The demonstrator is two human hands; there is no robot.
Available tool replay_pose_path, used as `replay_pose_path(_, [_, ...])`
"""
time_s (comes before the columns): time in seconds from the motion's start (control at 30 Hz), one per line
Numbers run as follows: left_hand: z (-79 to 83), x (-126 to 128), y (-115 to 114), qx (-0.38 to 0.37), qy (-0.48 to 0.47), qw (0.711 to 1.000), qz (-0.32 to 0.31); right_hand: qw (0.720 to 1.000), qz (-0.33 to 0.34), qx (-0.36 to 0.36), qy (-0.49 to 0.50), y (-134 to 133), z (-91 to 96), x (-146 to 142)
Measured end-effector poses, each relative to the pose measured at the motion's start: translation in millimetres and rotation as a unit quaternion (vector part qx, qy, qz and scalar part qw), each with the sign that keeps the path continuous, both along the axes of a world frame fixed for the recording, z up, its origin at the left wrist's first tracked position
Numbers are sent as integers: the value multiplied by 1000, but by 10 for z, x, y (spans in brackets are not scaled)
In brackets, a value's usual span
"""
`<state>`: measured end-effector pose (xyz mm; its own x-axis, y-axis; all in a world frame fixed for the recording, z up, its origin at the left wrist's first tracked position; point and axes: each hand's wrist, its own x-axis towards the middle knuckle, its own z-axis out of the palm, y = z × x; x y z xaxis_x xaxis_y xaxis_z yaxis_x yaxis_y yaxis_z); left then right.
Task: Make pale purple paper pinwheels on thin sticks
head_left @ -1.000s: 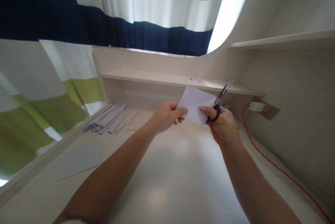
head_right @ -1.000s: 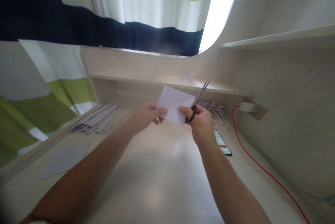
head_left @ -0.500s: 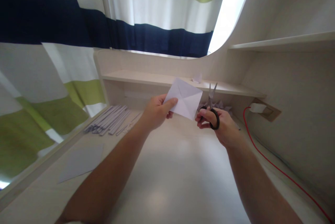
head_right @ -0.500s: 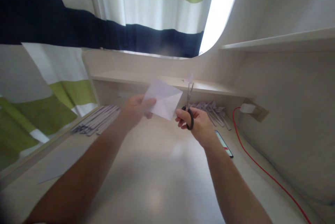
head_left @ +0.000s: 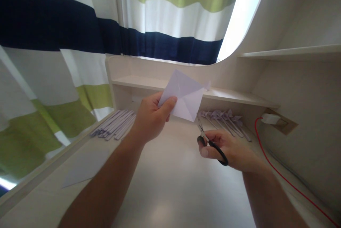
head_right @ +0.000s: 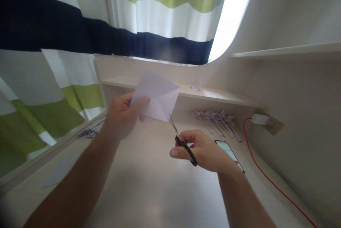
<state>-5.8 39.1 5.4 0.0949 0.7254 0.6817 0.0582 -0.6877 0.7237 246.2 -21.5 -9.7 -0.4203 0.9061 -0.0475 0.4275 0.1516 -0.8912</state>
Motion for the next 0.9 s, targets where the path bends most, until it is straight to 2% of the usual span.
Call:
replay_pose_path(0.4, [-21, 49, 25, -19, -7, 999, -27, 999, -11, 30, -8, 14, -34, -59])
replay_pose_path(0.6, [-29, 47, 32, -26, -3, 999, -31, 1000, -5, 0, 14, 18, -80, -32])
replay_pose_path(0.9, [-20, 48, 14, -27, -7, 999, -40, 1000, -11, 8, 15, 32, -87, -33])
